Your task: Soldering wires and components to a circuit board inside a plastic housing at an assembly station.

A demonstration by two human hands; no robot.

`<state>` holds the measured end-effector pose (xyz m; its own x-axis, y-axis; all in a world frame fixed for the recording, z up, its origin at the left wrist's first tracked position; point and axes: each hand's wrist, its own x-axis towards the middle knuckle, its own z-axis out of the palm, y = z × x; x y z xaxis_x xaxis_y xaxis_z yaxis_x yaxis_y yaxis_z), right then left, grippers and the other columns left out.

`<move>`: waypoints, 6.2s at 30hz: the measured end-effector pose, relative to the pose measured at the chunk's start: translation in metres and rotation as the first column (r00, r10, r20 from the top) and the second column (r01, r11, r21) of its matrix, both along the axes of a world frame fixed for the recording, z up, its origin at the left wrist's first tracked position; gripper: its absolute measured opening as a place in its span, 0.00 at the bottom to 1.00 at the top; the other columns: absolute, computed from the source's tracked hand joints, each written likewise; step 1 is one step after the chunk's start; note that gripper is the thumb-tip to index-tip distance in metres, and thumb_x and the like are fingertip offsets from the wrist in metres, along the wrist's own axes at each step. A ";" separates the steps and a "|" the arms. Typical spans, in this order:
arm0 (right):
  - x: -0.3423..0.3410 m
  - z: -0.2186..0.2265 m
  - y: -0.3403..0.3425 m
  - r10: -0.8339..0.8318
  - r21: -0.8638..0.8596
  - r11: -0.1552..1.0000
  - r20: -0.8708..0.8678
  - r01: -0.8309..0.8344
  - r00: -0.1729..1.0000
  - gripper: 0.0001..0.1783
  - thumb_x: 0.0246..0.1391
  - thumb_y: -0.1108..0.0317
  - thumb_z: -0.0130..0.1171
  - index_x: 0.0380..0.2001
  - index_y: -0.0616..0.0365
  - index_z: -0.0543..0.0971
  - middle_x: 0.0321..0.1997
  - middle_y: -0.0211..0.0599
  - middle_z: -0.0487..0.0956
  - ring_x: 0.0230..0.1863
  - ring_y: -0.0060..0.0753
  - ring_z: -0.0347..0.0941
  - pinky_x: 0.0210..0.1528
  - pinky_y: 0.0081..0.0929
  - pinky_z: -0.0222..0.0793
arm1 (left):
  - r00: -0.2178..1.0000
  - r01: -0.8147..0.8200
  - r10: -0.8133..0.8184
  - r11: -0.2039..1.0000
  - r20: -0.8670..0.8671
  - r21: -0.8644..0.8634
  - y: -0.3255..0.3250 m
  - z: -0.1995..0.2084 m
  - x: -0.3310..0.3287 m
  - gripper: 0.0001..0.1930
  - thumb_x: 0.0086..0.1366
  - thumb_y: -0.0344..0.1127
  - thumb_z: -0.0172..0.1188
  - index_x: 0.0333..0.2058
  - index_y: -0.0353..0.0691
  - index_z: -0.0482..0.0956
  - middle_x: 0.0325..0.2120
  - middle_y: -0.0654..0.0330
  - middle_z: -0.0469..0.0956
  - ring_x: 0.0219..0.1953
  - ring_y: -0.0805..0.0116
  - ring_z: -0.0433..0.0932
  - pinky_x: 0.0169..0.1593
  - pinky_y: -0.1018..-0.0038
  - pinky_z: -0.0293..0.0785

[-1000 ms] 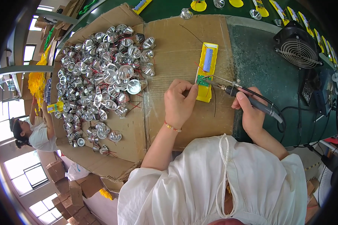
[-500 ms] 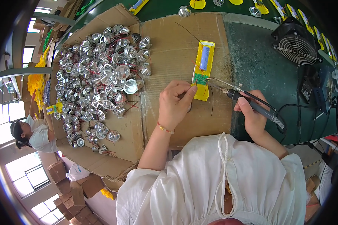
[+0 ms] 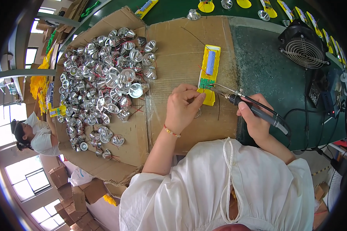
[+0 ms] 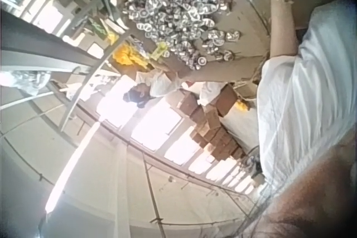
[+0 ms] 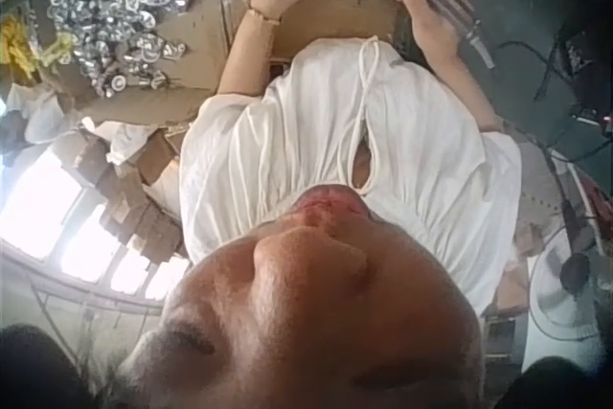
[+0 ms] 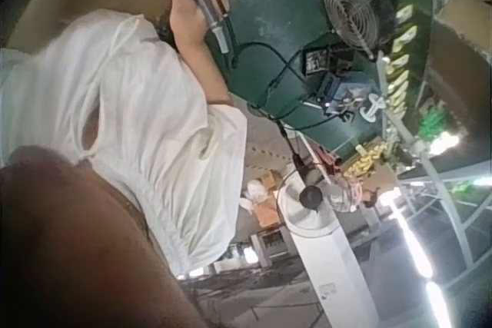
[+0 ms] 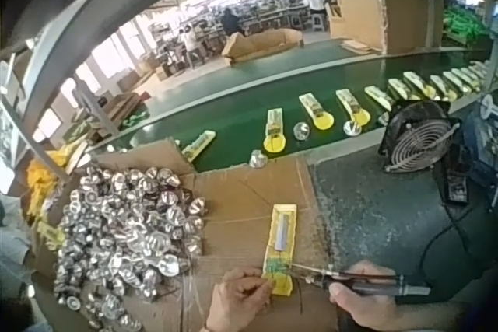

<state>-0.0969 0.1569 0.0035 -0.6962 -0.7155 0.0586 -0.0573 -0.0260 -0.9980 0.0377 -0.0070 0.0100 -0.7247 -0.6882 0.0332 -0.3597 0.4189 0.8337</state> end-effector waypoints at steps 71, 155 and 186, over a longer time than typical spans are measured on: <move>-0.046 -0.025 0.023 -0.228 -0.071 0.970 0.094 0.234 0.969 0.08 0.51 0.70 0.56 0.31 0.63 0.71 0.22 0.32 0.73 0.24 0.19 0.69 0.28 0.16 0.65 | 0.845 -0.112 0.520 0.399 0.124 -0.910 -0.151 0.033 -0.065 0.21 0.47 0.50 0.61 0.33 0.38 0.78 0.42 0.53 0.70 0.48 0.57 0.66 0.48 0.60 0.62; -0.003 -0.004 0.017 -0.044 -0.075 0.996 0.019 0.045 0.999 0.09 0.49 0.71 0.59 0.31 0.65 0.72 0.22 0.35 0.76 0.24 0.19 0.72 0.26 0.17 0.67 | 0.975 -0.191 0.187 0.981 -0.123 -0.021 0.004 -0.003 0.004 0.05 0.54 0.32 0.61 0.24 0.37 0.80 0.26 0.59 0.76 0.30 0.66 0.71 0.38 0.74 0.66; -0.005 0.000 0.001 -0.041 -0.099 0.994 0.139 0.055 0.989 0.09 0.49 0.72 0.58 0.32 0.65 0.72 0.24 0.35 0.76 0.24 0.18 0.71 0.27 0.16 0.68 | 0.999 0.010 -0.011 1.000 0.040 0.008 -0.011 -0.003 -0.016 0.07 0.51 0.33 0.62 0.20 0.36 0.79 0.21 0.59 0.72 0.25 0.67 0.70 0.29 0.73 0.65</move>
